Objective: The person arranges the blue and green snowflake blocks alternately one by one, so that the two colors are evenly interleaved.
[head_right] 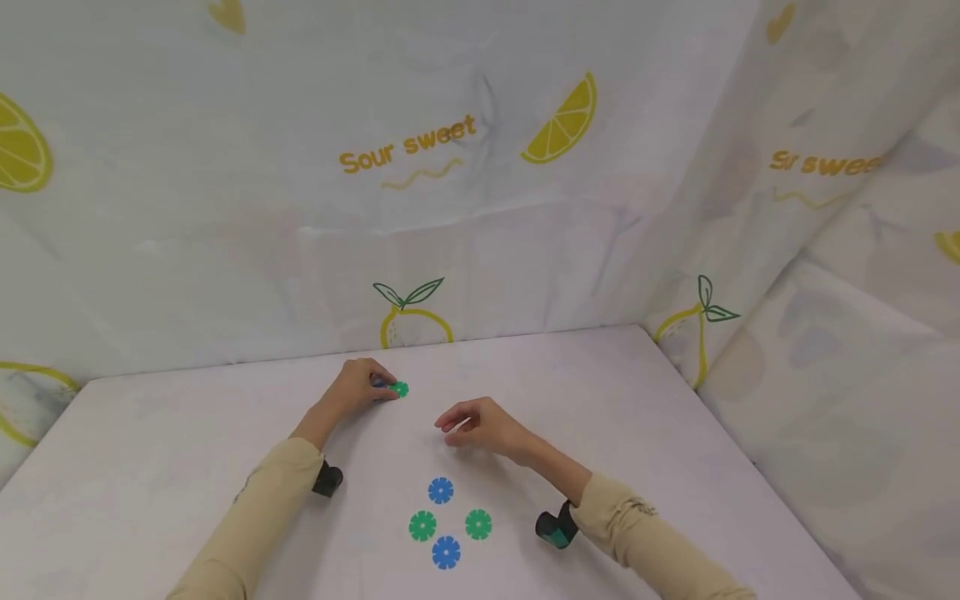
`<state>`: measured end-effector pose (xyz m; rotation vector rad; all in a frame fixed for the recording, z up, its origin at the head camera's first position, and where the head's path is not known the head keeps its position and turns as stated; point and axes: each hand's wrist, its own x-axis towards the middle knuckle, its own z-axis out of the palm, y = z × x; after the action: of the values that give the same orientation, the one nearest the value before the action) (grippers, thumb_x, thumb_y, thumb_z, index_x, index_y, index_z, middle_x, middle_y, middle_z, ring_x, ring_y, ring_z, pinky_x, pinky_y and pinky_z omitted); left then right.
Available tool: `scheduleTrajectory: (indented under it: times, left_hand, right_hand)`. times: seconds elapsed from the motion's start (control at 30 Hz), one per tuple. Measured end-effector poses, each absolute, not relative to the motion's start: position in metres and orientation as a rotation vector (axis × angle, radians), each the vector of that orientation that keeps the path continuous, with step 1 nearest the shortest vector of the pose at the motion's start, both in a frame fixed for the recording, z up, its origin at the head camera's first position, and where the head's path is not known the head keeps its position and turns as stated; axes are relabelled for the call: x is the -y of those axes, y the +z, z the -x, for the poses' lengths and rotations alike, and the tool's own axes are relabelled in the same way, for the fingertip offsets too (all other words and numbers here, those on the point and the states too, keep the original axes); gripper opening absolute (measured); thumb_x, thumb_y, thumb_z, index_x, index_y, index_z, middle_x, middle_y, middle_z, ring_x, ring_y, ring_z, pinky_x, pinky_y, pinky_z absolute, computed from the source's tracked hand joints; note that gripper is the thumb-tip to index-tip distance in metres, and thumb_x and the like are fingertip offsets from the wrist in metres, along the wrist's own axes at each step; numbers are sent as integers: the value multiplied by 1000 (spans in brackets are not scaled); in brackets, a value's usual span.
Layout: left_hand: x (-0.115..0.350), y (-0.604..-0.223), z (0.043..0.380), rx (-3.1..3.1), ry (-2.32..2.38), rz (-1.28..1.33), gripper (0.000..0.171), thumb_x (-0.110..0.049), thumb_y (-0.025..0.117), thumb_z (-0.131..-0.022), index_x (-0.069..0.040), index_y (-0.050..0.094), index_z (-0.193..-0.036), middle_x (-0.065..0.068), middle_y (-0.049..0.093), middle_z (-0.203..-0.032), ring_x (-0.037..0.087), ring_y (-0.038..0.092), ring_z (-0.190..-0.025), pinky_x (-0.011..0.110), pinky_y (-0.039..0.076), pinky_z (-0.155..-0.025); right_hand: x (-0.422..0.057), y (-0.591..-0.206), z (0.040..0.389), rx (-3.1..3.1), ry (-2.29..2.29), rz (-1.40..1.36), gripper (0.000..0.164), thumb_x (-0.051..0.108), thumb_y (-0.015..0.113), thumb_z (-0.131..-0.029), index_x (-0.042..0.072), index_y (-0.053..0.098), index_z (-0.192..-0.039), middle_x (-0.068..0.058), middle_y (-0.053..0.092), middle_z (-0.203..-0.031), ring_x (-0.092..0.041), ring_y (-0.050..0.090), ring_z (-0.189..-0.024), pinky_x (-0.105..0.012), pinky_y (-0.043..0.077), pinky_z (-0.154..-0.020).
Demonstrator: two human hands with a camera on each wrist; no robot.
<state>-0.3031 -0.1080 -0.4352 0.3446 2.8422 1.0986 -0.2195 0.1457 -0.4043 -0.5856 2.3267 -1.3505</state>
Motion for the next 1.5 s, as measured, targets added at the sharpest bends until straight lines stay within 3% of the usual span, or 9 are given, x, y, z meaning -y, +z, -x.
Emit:
scheduleTrajectory:
  times: [0.5, 0.83, 1.13, 1.5]
  left_hand:
    - [112, -435, 309, -2846, 1058, -400, 20, -13, 80, -77, -6, 74, -95, 6, 68, -100, 26, 58, -106, 41, 44, -99]
    - [112, -432, 308, -2850, 1027, -430, 20, -11, 80, -76, -4, 74, -94, 7, 68, -98, 25, 59, -102, 41, 45, -97]
    - [112, -431, 307, -2852, 1023, -413, 20, -10, 80, -75, -3, 74, -93, 8, 69, -98, 25, 59, -100, 41, 45, -96]
    - [109, -434, 310, -2857, 1026, -414, 20, -10, 80, -76, -3, 74, -94, 7, 69, -99, 25, 59, -102, 40, 45, -97]
  right_hand:
    - [-157, -427, 217, -2072, -1275, 800, 27, 4, 72, -84, -1, 68, -110, -9, 69, -106, -13, 63, -90, -22, 53, -84]
    - [-158, -434, 217, -2031, -1285, 891, 28, 1, 72, -83, -5, 66, -110, -13, 68, -109, -15, 62, -94, -26, 53, -87]
    - [-156, -437, 220, -2024, -1274, 950, 28, 0, 73, -82, -6, 66, -109, -15, 68, -107, -20, 62, -93, -30, 53, -86]
    - [-153, -430, 230, -2067, -1103, 1078, 29, 3, 75, -80, 0, 70, -108, -7, 69, -100, -9, 58, -81, -23, 55, -78]
